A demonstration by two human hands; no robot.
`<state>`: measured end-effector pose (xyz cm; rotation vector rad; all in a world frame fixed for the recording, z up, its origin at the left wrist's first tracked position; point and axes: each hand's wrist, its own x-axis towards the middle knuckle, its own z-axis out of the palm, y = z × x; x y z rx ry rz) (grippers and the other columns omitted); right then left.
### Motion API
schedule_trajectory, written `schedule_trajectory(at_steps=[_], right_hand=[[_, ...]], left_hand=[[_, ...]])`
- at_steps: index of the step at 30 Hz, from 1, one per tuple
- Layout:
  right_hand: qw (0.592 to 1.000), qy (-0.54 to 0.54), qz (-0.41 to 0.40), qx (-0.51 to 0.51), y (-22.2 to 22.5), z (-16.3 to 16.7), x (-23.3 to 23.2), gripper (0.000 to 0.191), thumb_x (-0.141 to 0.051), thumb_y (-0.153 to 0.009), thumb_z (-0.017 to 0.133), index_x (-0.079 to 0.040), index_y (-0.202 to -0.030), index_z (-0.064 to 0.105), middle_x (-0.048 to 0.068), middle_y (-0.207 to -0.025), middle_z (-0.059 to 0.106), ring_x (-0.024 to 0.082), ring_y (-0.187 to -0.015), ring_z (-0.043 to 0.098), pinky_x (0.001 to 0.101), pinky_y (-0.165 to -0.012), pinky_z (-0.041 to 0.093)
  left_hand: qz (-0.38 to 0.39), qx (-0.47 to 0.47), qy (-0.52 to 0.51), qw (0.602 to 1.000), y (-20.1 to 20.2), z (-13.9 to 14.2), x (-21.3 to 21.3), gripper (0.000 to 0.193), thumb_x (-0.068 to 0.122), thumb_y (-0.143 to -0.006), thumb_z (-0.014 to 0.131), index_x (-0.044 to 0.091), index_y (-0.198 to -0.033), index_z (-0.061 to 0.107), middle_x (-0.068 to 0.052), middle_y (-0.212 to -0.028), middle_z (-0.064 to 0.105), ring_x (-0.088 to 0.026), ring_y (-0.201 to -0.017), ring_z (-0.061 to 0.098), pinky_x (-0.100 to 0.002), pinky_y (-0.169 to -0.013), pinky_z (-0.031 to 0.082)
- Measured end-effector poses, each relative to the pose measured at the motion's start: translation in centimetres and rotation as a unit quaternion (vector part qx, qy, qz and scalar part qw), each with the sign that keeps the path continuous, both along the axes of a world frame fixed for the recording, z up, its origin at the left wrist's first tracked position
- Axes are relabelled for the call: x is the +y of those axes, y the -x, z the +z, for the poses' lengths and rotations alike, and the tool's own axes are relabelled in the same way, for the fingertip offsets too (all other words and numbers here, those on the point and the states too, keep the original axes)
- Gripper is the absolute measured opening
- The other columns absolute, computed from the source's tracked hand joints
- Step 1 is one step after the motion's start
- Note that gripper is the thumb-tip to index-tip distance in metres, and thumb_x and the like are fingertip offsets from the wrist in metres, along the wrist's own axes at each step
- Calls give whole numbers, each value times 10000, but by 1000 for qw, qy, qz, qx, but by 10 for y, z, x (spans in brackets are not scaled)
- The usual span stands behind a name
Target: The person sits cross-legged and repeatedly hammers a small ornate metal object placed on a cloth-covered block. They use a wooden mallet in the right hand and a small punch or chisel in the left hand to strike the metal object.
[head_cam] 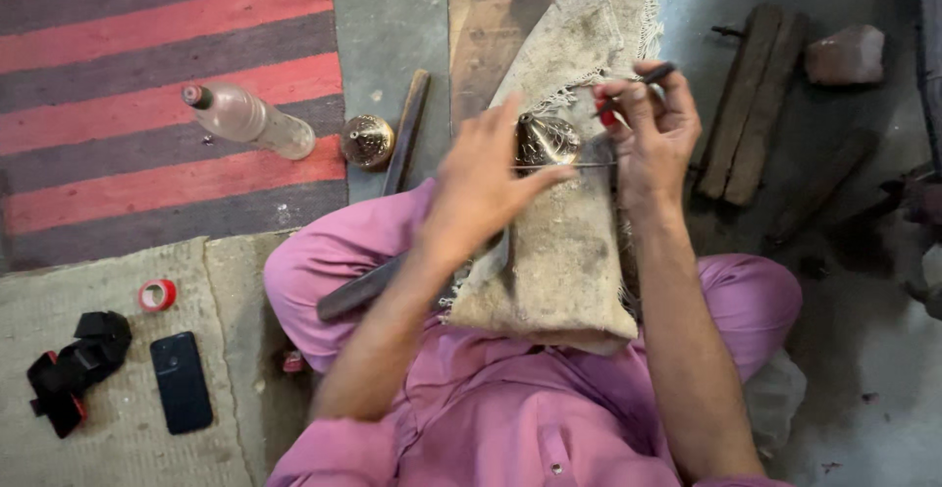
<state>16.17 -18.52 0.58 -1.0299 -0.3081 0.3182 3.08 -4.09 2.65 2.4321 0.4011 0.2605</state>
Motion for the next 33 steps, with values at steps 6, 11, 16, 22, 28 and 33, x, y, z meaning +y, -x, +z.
schedule_trajectory(at_steps=[6, 11, 16, 22, 28, 33], right_hand=[[997, 31, -40, 58, 5, -13, -52, 168, -84, -1091, 642, -71, -1251, 590, 100, -1064, 737, 225, -1018, 749, 341, -921, 651], [998, 55, -11, 35, 14, -17, -68, 139, -56, -1095, 667, -53, -1215, 596, 120, -1080, 747, 230, -1028, 752, 318, -898, 643], [982, 170, 33, -73, 28, -9, -29, 196, -14, -1033, 699, -25, -1212, 620, 109, -1041, 756, 193, -973, 760, 304, -879, 654], [954, 195, 92, -208, 39, -8, 16, 238, 75, -1047, 685, 37, -1280, 648, 114, -1055, 726, 169, -1028, 748, 277, -928, 628], [933, 232, 77, -265, 42, -12, 27, 259, 85, -1040, 668, 37, -1293, 638, 116, -1078, 764, 157, -1026, 747, 269, -914, 633], [927, 238, 69, -281, 43, -16, 29, 208, 91, -1047, 670, 30, -1243, 635, 115, -1072, 745, 169, -1043, 762, 283, -923, 648]], left_hand=[[-56, -13, 11, 998, -14, -3, -3, 877, 415, -772, 878, 26, -1443, 470, -189, -1413, 572, -366, -1344, 515, -454, -1119, 423], [-232, -51, 301, 923, -7, -5, 41, 772, 192, -750, 900, 114, -1426, 536, -83, -1413, 642, -246, -1340, 606, -396, -1160, 490], [-253, -58, 321, 911, -6, -4, 49, 876, 174, -763, 904, 119, -1501, 437, -94, -1480, 571, -245, -1397, 552, -387, -1192, 442], [-60, -111, 144, 982, 59, -28, 64, 749, 221, -894, 839, 80, -1528, 466, -176, -1527, 557, -300, -1416, 532, -405, -1175, 423], [-129, 183, 301, 927, 144, -66, 101, 641, 296, -841, 814, 27, -1371, 573, -133, -1252, 704, -197, -1163, 646, -345, -1021, 496], [-79, 128, 326, 933, 157, -61, 98, 681, 266, -803, 859, -4, -1350, 557, -118, -1141, 703, -171, -1073, 625, -333, -951, 507]])
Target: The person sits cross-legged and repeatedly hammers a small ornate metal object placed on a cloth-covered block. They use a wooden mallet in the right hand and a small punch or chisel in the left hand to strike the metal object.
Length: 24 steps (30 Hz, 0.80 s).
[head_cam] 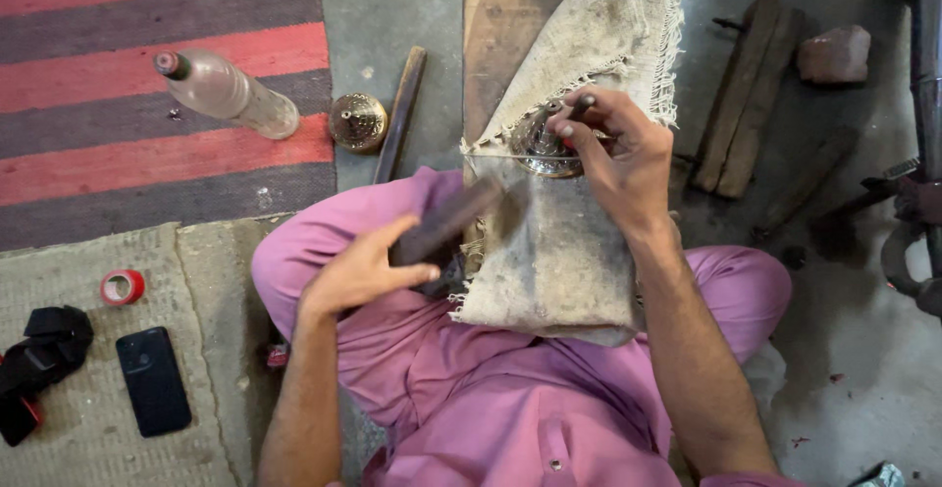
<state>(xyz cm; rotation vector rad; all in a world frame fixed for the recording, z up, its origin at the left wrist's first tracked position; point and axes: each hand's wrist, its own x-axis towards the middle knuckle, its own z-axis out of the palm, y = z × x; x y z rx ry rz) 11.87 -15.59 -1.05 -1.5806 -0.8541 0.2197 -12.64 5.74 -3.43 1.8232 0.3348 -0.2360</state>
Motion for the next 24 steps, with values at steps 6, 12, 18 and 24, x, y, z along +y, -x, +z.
schedule_trajectory(at_steps=[6, 12, 18, 24], right_hand=[[999, -4, 4, -35, 1, -1, 2, 230, 93, -1037, 700, 32, -1250, 636, 118, -1085, 749, 176, -1051, 761, 281, -915, 651], [993, 54, -44, -95, 3, 0, 0, 265, 91, -995, 733, 26, -1243, 667, 103, -1052, 786, 166, -988, 775, 252, -824, 643], [993, 29, -39, -109, 3, 0, 0, 285, 88, -1007, 721, 14, -1275, 660, 105, -1074, 779, 170, -1022, 778, 254, -857, 669], [987, 74, -67, -128, 6, 5, 0, 253, -6, -996, 812, -1, -1221, 697, 100, -1004, 796, 151, -876, 782, 237, -707, 618]], left_hand=[[175, 85, -77, 978, -41, 53, -5, 679, 213, -907, 785, 164, -1518, 493, -215, -958, 751, -302, -822, 735, -431, -755, 576], [54, -278, -223, 933, -73, 92, 7, 744, 120, -961, 761, 182, -1574, 344, -235, -1244, 696, -410, -1107, 713, -472, -910, 590], [-4, -263, -426, 866, -80, 105, 16, 831, 98, -920, 770, 233, -1611, 328, -188, -1063, 677, -412, -995, 694, -520, -890, 538], [-37, -279, -612, 739, -86, 104, 14, 815, 12, -994, 691, 291, -1667, 326, -207, -1205, 649, -327, -1016, 677, -481, -890, 515]])
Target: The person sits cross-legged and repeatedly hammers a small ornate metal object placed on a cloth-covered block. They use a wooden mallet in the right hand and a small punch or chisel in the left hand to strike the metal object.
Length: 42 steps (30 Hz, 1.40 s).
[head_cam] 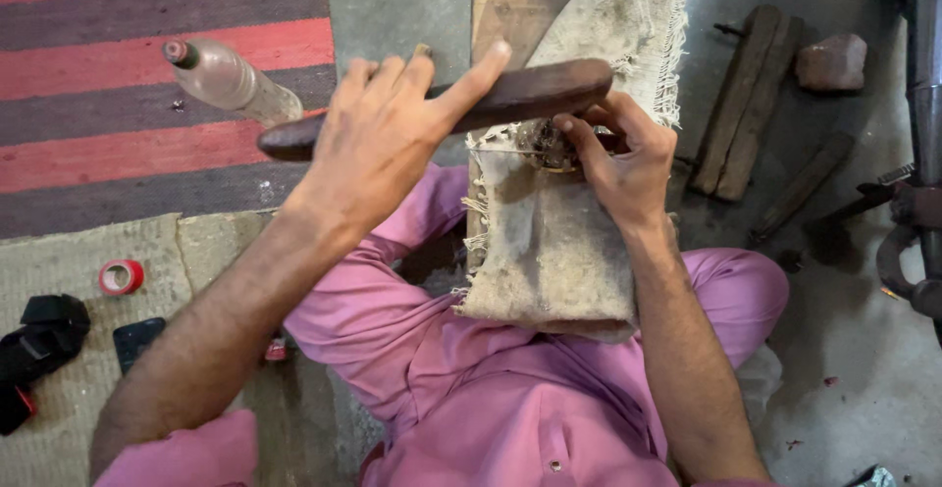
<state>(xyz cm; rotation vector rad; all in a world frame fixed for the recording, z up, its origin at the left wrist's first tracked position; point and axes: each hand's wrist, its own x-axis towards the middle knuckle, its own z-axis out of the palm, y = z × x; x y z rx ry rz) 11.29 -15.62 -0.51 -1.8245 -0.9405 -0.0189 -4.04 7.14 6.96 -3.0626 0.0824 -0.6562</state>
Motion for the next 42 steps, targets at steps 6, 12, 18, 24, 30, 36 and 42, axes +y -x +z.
schedule_trajectory(at_steps=[6, 12, 18, 24, 30, 36, 42], right_hand=[[1000, -14, 22, 6, 0, 3, -1, 218, -37, -1028, 794, -4, -1221, 699, 95, -1038, 800, 138, -894, 782, 235, -726, 622], [999, -22, 32, -14, -2, 0, 1, 217, -41, -1024, 794, -7, -1221, 710, 107, -1075, 793, 168, -974, 792, 262, -812, 662], [1000, -2, 21, 6, -2, 1, 0, 244, -51, -1011, 794, -17, -1239, 715, 98, -1056, 797, 165, -950, 797, 252, -780, 658], [999, -27, 42, 18, -3, 2, 0, 252, -33, -1032, 758, -17, -1277, 701, 99, -1088, 794, 169, -983, 792, 262, -836, 662], [999, -20, 41, 12, -3, 3, 0, 251, 15, -1027, 742, -4, -1273, 693, 99, -1081, 792, 167, -987, 790, 262, -836, 665], [999, -18, 29, 5, -4, 3, -1, 263, 42, -1007, 740, 11, -1264, 689, 106, -1061, 793, 166, -961, 787, 259, -808, 652], [998, -29, 31, 41, -4, 2, -1, 263, 51, -1010, 732, 9, -1266, 687, 107, -1057, 793, 160, -945, 785, 244, -783, 649]], left_hand=[[26, 44, -5, 999, -6, 2, -7, 749, 33, -1014, 620, 306, -1650, 335, -109, -958, 584, -323, -917, 658, -483, -826, 494], [24, -19, -25, 999, -6, 5, -10, 774, 42, -1019, 655, 318, -1664, 329, -80, -954, 526, -294, -912, 614, -478, -868, 501], [17, -12, -32, 999, -6, 7, -7, 781, 37, -1023, 660, 320, -1670, 329, -81, -968, 532, -289, -913, 611, -470, -893, 500], [27, -34, -70, 997, -10, 3, -4, 795, 49, -1010, 681, 319, -1671, 332, -79, -965, 529, -288, -922, 611, -476, -937, 511], [17, -41, -54, 998, -16, -2, 0, 757, 47, -1056, 680, 309, -1676, 334, -85, -995, 523, -293, -950, 599, -494, -975, 503], [21, -57, -71, 996, -20, 2, 0, 730, 59, -1028, 661, 304, -1652, 374, -98, -999, 520, -299, -937, 590, -514, -1022, 499], [27, -70, -98, 992, -26, 4, 4, 641, 43, -1045, 601, 299, -1602, 412, -95, -1007, 520, -287, -937, 581, -521, -1011, 489]])
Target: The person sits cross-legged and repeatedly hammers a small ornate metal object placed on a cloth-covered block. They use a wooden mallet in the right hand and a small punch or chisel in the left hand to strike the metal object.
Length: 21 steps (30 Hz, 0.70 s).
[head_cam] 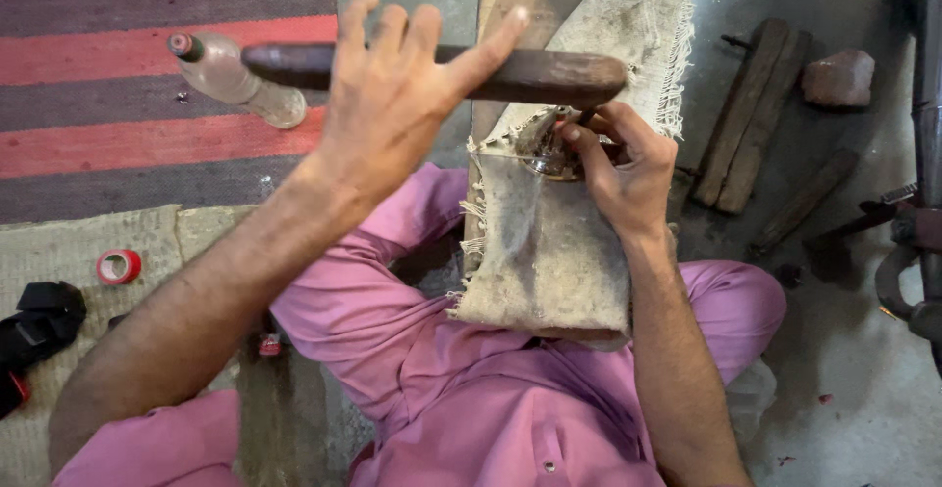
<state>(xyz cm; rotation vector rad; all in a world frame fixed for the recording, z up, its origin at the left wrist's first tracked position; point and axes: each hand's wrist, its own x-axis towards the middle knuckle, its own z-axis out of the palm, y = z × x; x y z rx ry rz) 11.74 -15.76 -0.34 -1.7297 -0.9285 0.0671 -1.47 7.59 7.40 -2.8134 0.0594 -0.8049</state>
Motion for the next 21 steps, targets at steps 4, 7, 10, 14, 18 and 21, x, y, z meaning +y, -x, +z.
schedule_trajectory(at_steps=[4, 7, 10, 14, 18, 21], right_hand=[[999, -21, 21, 22, -2, -1, -1, 255, 62, -1032, 711, 9, -1279, 677, 110, -1071, 781, 168, -986, 774, 257, -840, 651], [995, -50, 33, 79, -3, -3, -1, 250, 60, -1054, 676, 5, -1298, 670, 112, -1079, 769, 169, -992, 764, 261, -849, 649], [996, -44, 19, 77, -6, -5, -2, 232, 32, -1052, 691, 0, -1281, 672, 111, -1051, 775, 173, -973, 776, 270, -839, 665], [997, -32, 11, 65, -9, -6, -3, 229, -3, -1037, 716, -4, -1262, 672, 116, -1055, 778, 167, -951, 784, 269, -812, 675], [996, -17, -1, 83, -7, -7, -3, 250, -35, -1030, 735, -18, -1274, 686, 112, -1041, 786, 162, -914, 777, 273, -796, 666], [992, -48, 18, 114, -6, -9, -4, 212, -30, -1051, 729, -17, -1259, 688, 124, -1078, 775, 192, -1008, 765, 301, -864, 660]], left_hand=[[-11, 50, 128, 990, -2, -2, 2, 758, -16, -979, 589, 312, -1642, 418, -122, -1009, 531, -341, -931, 588, -491, -893, 497], [-18, 46, 93, 994, -2, -2, 1, 769, -18, -963, 596, 302, -1636, 404, -118, -1003, 533, -334, -938, 598, -493, -883, 505], [-46, 83, 223, 970, -4, 0, -2, 794, -9, -925, 588, 262, -1643, 386, -141, -1003, 537, -365, -935, 594, -503, -822, 473], [-46, 73, 173, 981, -11, 4, -6, 813, -12, -939, 596, 299, -1654, 364, -116, -1015, 540, -346, -973, 604, -498, -871, 478], [-24, 35, -4, 999, -13, 10, -2, 660, 38, -1068, 607, 307, -1629, 386, -96, -1014, 535, -294, -947, 591, -487, -912, 488], [-58, 73, 238, 967, -13, 11, -5, 741, -13, -965, 555, 261, -1630, 374, -132, -1075, 545, -348, -1004, 581, -488, -887, 455]])
